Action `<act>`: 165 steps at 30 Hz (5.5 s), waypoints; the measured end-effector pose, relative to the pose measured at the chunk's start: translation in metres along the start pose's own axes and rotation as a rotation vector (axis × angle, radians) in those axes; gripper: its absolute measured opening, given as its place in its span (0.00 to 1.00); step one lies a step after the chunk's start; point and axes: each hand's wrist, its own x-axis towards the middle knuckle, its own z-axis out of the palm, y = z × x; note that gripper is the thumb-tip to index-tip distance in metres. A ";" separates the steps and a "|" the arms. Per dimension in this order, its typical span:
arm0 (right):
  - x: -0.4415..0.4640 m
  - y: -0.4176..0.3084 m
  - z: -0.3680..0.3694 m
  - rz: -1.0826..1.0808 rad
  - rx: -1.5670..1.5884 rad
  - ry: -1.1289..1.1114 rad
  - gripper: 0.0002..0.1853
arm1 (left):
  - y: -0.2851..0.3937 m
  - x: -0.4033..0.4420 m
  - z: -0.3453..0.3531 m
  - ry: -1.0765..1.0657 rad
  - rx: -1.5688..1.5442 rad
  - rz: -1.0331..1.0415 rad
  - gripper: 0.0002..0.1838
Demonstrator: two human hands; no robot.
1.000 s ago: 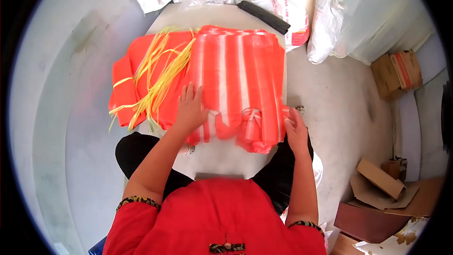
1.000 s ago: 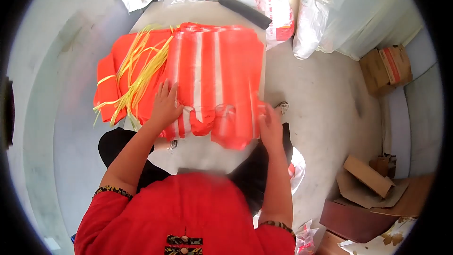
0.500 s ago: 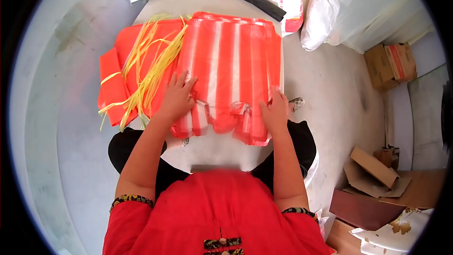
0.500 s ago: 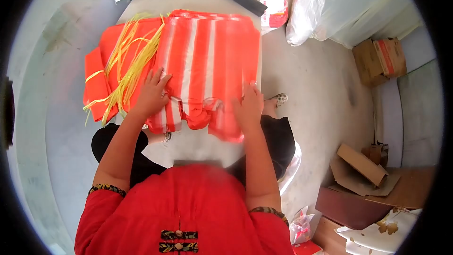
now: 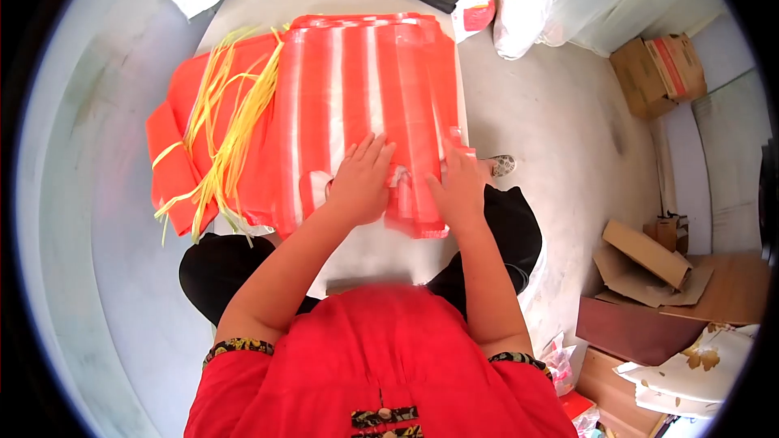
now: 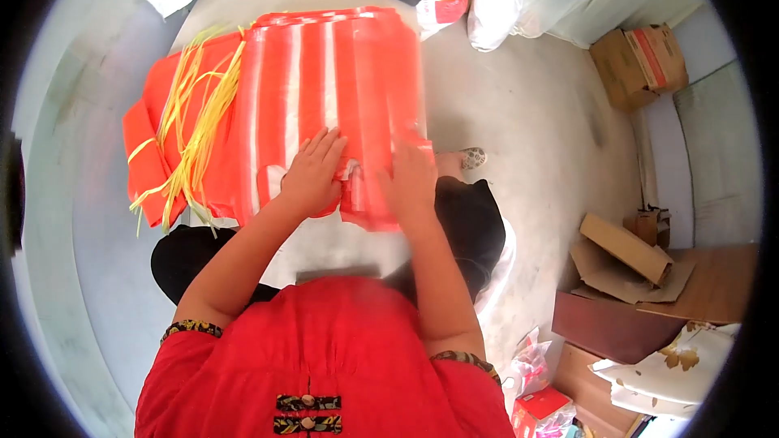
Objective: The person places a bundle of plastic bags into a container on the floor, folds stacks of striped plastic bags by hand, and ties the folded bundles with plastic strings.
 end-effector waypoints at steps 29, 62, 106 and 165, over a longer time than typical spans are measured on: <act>-0.010 -0.001 0.020 -0.119 0.229 0.206 0.33 | -0.010 0.025 -0.006 0.082 -1.225 -0.753 0.28; 0.027 0.028 0.015 0.213 0.538 0.055 0.30 | -0.006 0.035 0.001 0.080 -1.232 -0.772 0.23; 0.041 -0.011 0.008 0.068 0.358 0.104 0.22 | 0.005 0.041 -0.018 0.183 -1.587 -0.764 0.12; 0.037 0.021 -0.003 -0.265 -0.213 -0.243 0.15 | -0.014 0.040 -0.003 0.092 -1.568 -0.839 0.24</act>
